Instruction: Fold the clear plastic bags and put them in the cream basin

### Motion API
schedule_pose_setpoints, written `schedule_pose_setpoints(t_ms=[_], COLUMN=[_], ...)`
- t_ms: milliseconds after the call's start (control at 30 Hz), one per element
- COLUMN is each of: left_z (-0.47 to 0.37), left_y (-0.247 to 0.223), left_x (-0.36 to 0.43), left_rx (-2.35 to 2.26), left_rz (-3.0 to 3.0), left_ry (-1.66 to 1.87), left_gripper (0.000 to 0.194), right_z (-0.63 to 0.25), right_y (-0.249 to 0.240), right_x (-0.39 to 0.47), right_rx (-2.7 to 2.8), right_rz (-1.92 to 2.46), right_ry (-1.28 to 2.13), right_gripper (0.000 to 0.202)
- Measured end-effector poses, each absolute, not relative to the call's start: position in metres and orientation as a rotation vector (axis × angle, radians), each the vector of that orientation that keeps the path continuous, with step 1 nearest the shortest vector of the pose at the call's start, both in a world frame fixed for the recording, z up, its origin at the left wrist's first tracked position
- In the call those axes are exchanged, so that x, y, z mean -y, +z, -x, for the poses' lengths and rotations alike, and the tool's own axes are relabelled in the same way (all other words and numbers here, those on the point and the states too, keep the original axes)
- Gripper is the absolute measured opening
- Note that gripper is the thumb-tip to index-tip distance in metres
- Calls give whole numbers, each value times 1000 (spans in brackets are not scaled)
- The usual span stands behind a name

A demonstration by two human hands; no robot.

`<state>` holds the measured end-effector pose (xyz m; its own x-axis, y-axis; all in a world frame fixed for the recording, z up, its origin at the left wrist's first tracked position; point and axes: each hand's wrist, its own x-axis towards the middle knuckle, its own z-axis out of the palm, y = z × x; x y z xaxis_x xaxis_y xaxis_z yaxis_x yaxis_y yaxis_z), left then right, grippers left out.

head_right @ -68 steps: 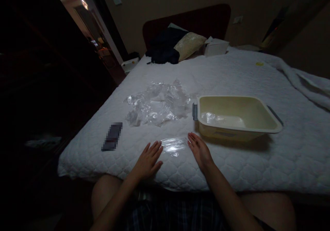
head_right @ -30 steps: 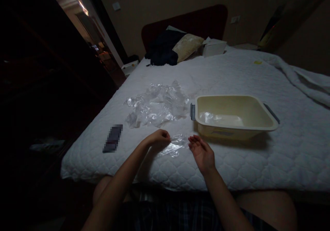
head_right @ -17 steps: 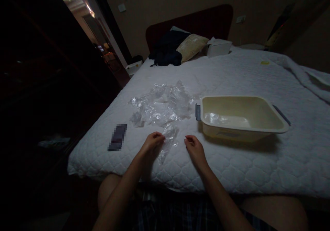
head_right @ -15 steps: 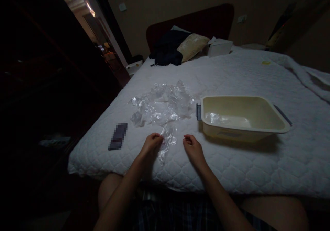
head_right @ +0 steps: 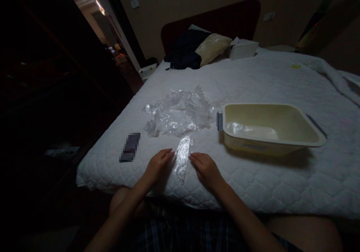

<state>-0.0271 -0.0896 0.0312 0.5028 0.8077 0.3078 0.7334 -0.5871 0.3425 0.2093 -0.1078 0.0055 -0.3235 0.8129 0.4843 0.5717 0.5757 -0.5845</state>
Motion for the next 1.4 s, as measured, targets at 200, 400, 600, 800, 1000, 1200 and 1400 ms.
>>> schedule_pose_setpoints(t_ms=[200, 400, 600, 800, 1000, 1200, 1400], left_z=[31, 20, 20, 13, 2, -17, -34], left_y=[32, 22, 3, -9, -12, -9, 3], left_x=[78, 70, 88, 105, 112, 115, 110], left_rx=[-954, -847, -917, -1098, -1220, -1540, -1650], left_rz=[-2999, -2998, -2829, -2551, -2290, -1841, -1555], left_ry=[392, 452, 704, 957, 1020, 1085, 1072], left_gripper=[33, 27, 29, 25, 24, 20, 20], right_z=[-202, -209, -217, -217, -215, -206, -198], right_y=[6, 1, 0, 0, -4, 5, 9], right_x=[97, 94, 97, 101, 104, 102, 99], right_rx=[2213, 2190, 2254, 2195, 2067, 1870, 1793], right_rz=[899, 891, 883, 908, 1070, 1290, 1385], right_ry=[464, 512, 526, 574, 625, 765, 752], right_gripper=[37, 38, 37, 28, 23, 21, 20])
